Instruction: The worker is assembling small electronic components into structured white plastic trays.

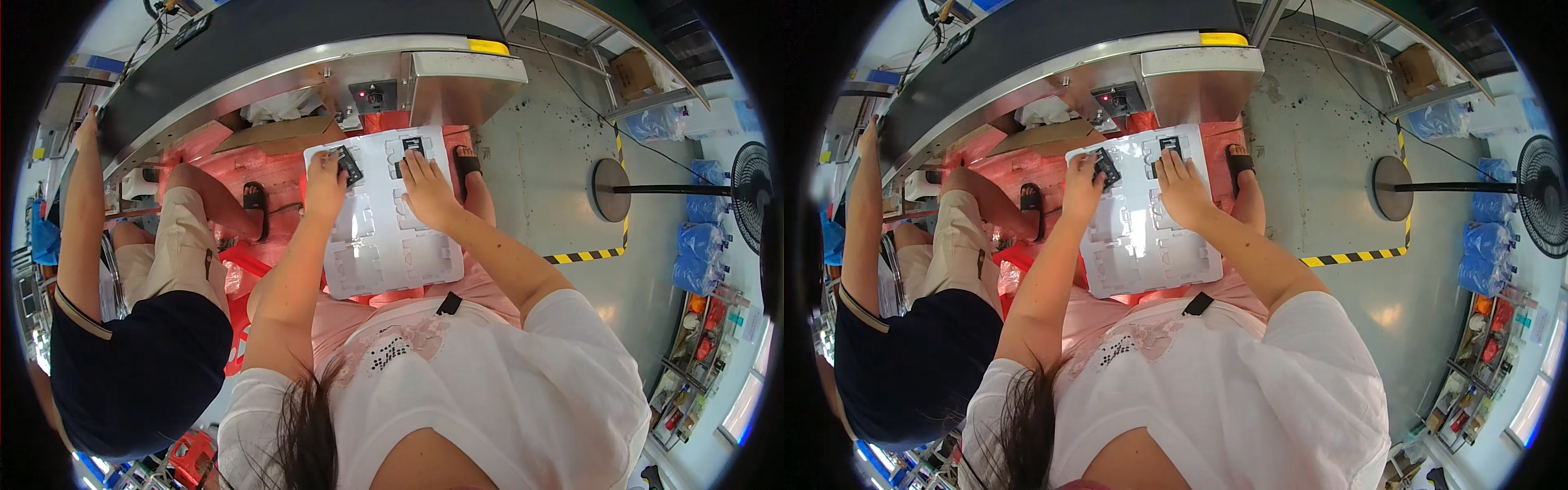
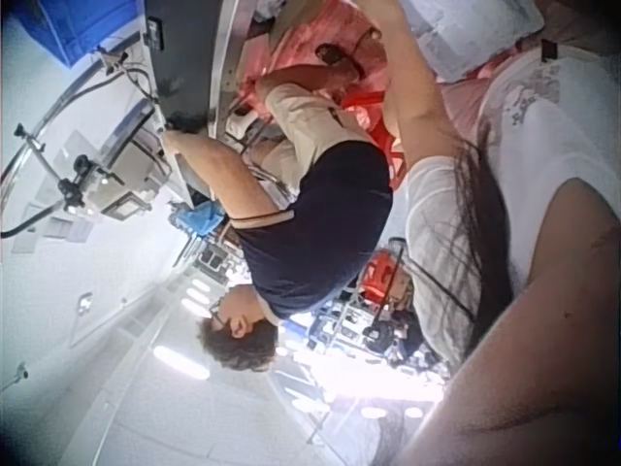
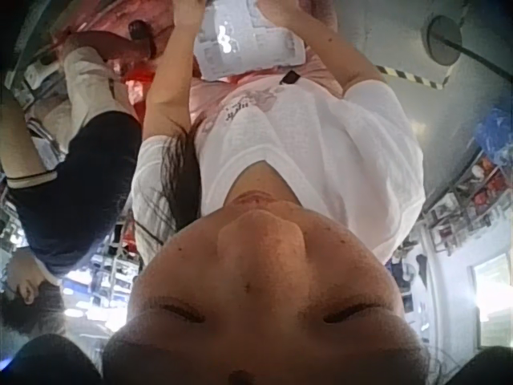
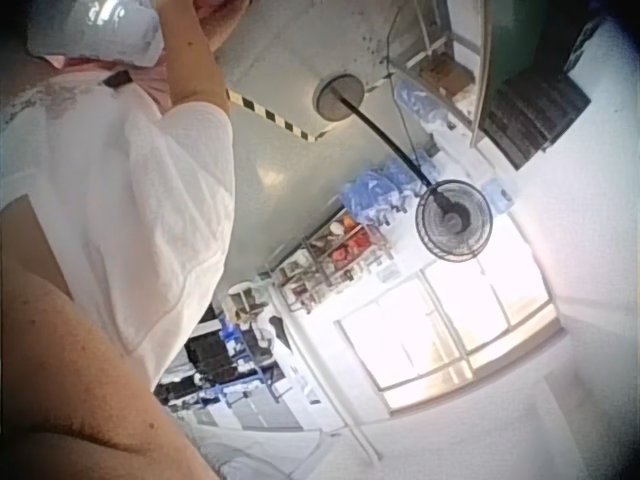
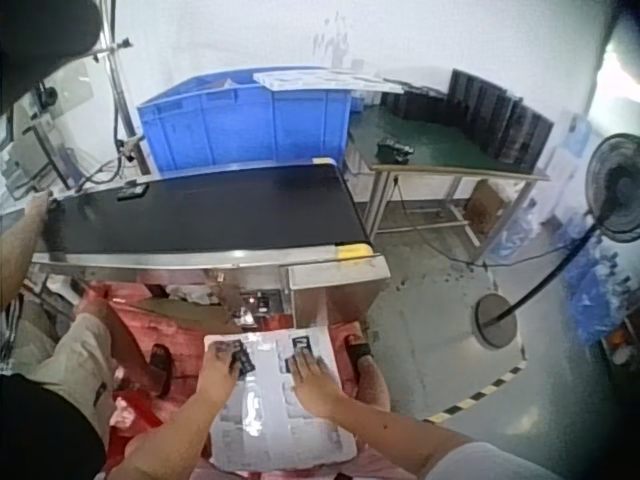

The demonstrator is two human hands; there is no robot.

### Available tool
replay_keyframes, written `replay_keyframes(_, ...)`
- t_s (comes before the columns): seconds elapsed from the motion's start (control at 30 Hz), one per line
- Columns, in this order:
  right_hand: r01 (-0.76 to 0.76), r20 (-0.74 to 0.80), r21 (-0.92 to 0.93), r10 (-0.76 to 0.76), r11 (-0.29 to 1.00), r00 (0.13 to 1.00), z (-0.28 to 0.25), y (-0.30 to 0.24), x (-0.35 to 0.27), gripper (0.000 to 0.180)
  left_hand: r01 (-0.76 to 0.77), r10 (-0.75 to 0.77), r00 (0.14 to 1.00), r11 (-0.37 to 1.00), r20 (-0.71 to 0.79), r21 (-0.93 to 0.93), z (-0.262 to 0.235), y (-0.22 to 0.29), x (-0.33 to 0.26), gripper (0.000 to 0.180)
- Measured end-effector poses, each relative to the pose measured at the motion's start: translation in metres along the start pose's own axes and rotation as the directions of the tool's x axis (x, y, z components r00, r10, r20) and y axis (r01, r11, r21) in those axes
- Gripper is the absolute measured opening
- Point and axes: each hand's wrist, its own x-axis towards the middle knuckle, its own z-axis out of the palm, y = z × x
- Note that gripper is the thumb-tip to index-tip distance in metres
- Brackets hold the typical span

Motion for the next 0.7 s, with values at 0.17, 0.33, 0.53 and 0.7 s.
replay_keyframes(0.17,0.001,-0.143,0.141,0.019,0.990,0.990,0.010,0.010,-0.002,0.047,-0.266,0.230,0.948,0.953,0.220,0.148,-0.017,0.013,-0.015,0.041)
replay_keyframes(0.33,0.025,-0.084,0.171,-0.011,0.985,0.996,-0.002,0.016,0.009,0.043,-0.373,0.282,0.866,0.914,0.413,0.160,-0.033,0.000,0.008,0.043)
replay_keyframes(0.53,-0.061,-0.033,0.138,0.066,0.989,0.997,-0.013,0.015,0.025,0.036,-0.388,0.220,0.794,0.902,0.567,0.192,-0.037,0.007,0.021,0.052)
replay_keyframes(0.7,0.027,-0.013,-0.185,-0.030,0.982,0.999,-0.013,0.023,0.026,0.030,-0.606,0.265,0.673,0.733,0.691,0.309,-0.031,0.021,0.029,0.052)
